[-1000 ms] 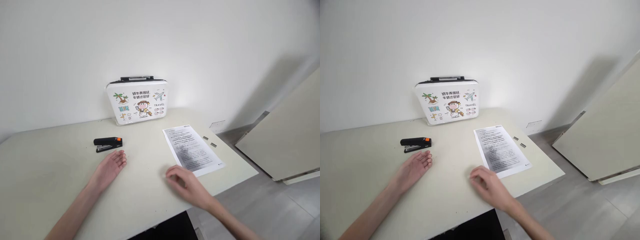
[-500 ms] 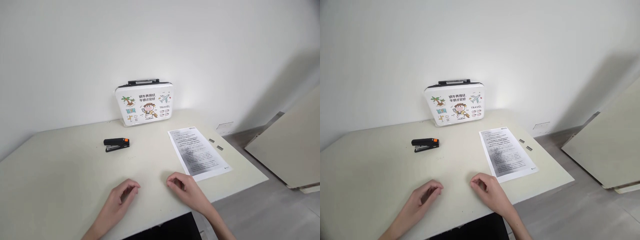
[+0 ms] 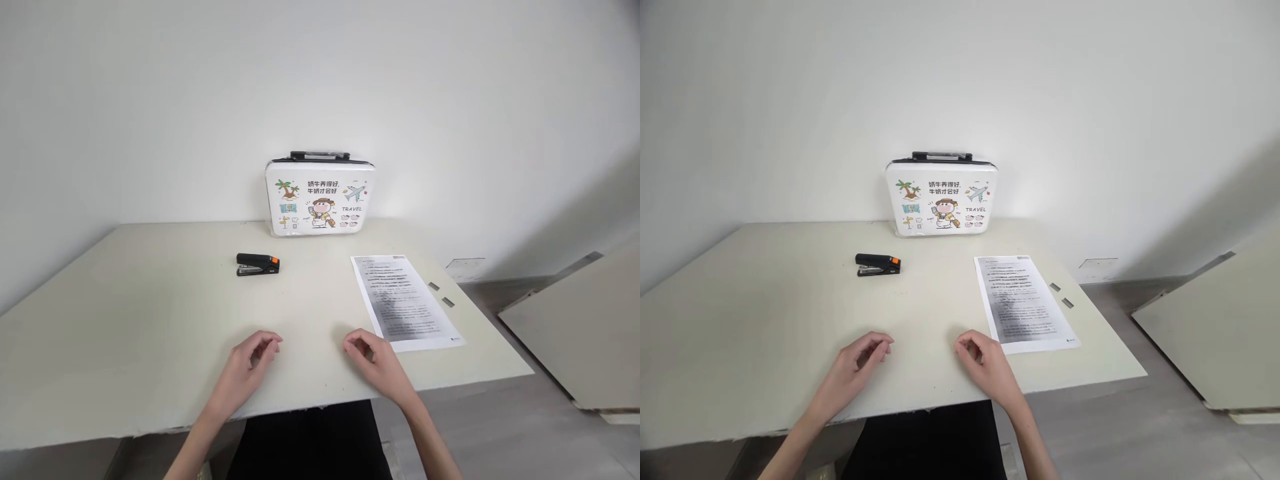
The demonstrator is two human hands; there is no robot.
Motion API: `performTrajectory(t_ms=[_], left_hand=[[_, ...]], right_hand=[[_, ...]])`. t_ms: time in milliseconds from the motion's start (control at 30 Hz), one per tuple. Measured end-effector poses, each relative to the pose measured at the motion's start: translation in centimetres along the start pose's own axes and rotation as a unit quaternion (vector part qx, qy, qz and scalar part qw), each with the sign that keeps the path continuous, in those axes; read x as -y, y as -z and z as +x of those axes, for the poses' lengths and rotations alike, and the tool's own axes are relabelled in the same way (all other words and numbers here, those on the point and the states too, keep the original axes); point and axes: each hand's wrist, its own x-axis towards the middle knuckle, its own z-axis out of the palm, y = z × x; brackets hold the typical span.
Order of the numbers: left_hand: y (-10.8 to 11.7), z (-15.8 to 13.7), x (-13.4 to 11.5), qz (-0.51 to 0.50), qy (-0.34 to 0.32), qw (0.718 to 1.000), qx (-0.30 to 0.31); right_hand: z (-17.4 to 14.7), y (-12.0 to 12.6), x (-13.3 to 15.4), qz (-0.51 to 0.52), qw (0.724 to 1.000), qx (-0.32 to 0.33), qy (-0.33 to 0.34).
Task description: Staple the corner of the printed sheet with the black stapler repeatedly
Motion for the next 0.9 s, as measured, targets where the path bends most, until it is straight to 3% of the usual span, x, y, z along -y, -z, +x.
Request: performTrajectory(t_ms=[900], left_hand=[[-0.01,0.29,0.59,0.016,0.033,0.999,0.01]], right_hand=[[0.05,-0.57,-0.23,-0.029,0.999,0.0,-0.023]])
